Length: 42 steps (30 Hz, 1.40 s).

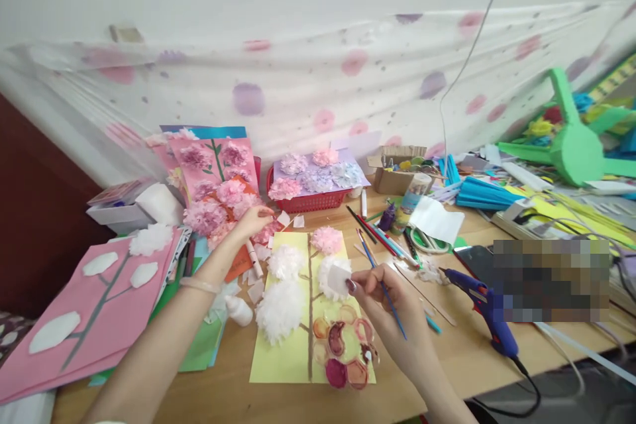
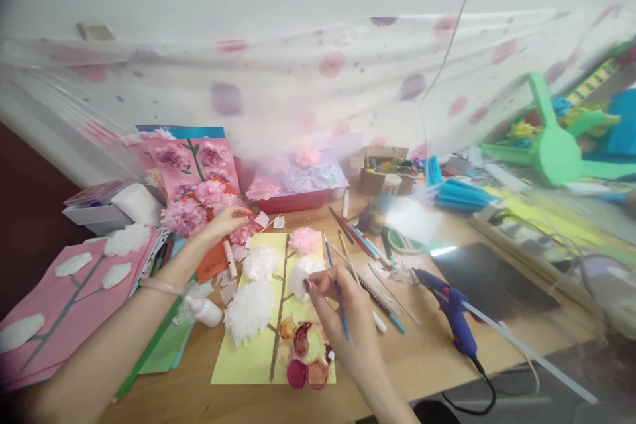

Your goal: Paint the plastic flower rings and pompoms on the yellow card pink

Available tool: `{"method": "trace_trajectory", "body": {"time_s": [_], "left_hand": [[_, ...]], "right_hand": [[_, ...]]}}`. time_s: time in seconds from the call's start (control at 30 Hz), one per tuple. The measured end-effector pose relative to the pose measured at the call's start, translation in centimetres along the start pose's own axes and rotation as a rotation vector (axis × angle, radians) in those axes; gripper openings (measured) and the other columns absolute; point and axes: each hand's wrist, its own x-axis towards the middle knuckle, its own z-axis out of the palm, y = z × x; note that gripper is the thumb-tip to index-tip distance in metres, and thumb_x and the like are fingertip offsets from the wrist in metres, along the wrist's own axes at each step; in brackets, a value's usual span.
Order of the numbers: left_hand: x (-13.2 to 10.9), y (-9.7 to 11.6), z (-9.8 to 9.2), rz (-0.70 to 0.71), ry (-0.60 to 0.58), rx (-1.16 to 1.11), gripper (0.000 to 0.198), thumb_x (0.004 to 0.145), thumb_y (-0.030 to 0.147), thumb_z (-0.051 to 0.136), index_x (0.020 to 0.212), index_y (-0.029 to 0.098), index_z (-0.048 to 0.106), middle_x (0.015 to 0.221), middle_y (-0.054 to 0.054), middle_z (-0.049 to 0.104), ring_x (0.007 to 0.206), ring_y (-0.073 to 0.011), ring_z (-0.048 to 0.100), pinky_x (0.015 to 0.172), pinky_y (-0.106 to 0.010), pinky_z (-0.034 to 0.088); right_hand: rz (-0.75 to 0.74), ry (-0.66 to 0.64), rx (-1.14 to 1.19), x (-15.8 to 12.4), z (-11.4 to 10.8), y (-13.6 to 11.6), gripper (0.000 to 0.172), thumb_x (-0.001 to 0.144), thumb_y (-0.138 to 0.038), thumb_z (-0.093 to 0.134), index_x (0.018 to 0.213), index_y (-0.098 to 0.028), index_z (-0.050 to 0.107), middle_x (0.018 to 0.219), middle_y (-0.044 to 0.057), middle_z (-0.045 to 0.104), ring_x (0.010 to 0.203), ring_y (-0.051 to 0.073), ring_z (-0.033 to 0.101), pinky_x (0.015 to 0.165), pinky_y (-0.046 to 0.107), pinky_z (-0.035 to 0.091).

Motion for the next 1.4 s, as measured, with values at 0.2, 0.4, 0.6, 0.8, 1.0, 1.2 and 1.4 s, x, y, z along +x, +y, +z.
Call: {"method": "trace_trajectory", "body": {"time_s": [0.2,0.4,0.6,0.8,1.0,1.2,1.4], "left_hand": [[-8.0,3.4,-0.4,0.114,-0.123,-0.005,0.025,0.077,0.042,0.077,0.093,0.024,0.076,0.1,-0.008,0.077,0.093,-0.0267,0.072,0.083,-0.039,0.06],[-18.0,0.0,4.9,0.091,-0.104,-0.43,0.039,0.077,0.058,0.073,0.099,0.026,0.076,0.103,-0.011,0.077,0.09,-0.0258,0.075,0.085,-0.043,0.062],[-19.8,-3.0,6.9,-0.009,0.008,-0.79,0.034,0.066,0.048,0.087,0.072,0.019,0.072,0.078,-0.006,0.076,0.076,-0.0189,0.072,0.081,-0.034,0.062],[-20.4,-5.6,7.3,-0.174,0.23,-1.07,0.044,0.05,0.04,0.097,0.077,0.014,0.073,0.072,-0.002,0.075,0.064,-0.0131,0.071,0.068,-0.024,0.062],[-21.4,-5.3,8.0,-0.202,0.118,-1.177,0.038,0.057,0.039,0.094,0.079,0.015,0.076,0.074,-0.003,0.076,0.069,-0.0158,0.074,0.072,-0.025,0.062],[-22.0,-4.7,8.1,-0.19,0.011,-1.262,0.034,0.063,0.041,0.091,0.084,0.017,0.078,0.085,-0.007,0.08,0.085,-0.022,0.076,0.081,-0.03,0.062],[-22.2,-5.1,8.0,-0.199,-0.083,-1.31,0.03,0.073,0.038,0.086,0.093,0.017,0.078,0.096,-0.012,0.081,0.095,-0.026,0.076,0.09,-0.035,0.059]], "right_hand": [[0.071,0.111,0.277,-0.3,0.8,-1.4,0.033,0.083,-0.036,0.076,0.071,-0.023,0.048,0.084,0.005,0.072,0.079,0.018,0.069,0.07,0.029,0.053],[0.059,0.037,0.44,-2.1,2.7,-2.4,0.033,0.085,-0.03,0.076,0.071,-0.022,0.048,0.081,0.003,0.072,0.072,0.015,0.066,0.064,0.025,0.052],[0.053,-0.101,0.427,-5.3,4.1,-1.3,0.029,0.087,-0.033,0.074,0.076,-0.023,0.049,0.093,0.005,0.071,0.077,0.016,0.065,0.064,0.026,0.049],[-0.119,-0.295,0.638,-9.6,4.9,0.5,0.036,0.104,-0.047,0.04,0.09,-0.025,0.065,0.083,0.005,0.07,0.079,0.021,0.065,0.074,0.034,0.047],[0.029,-0.438,0.847,-10.8,5.3,1.6,0.032,0.106,-0.039,0.038,0.101,-0.029,0.069,0.087,0.005,0.072,0.081,0.019,0.063,0.076,0.032,0.047],[0.077,-0.406,0.917,-10.7,5.7,2.0,0.033,0.105,-0.039,0.04,0.096,-0.027,0.07,0.079,0.005,0.071,0.072,0.018,0.06,0.069,0.03,0.046],[0.139,-0.361,0.923,-11.1,5.9,2.2,0.03,0.103,-0.038,0.045,0.089,-0.024,0.069,0.073,0.005,0.068,0.067,0.018,0.06,0.066,0.03,0.046]]}}
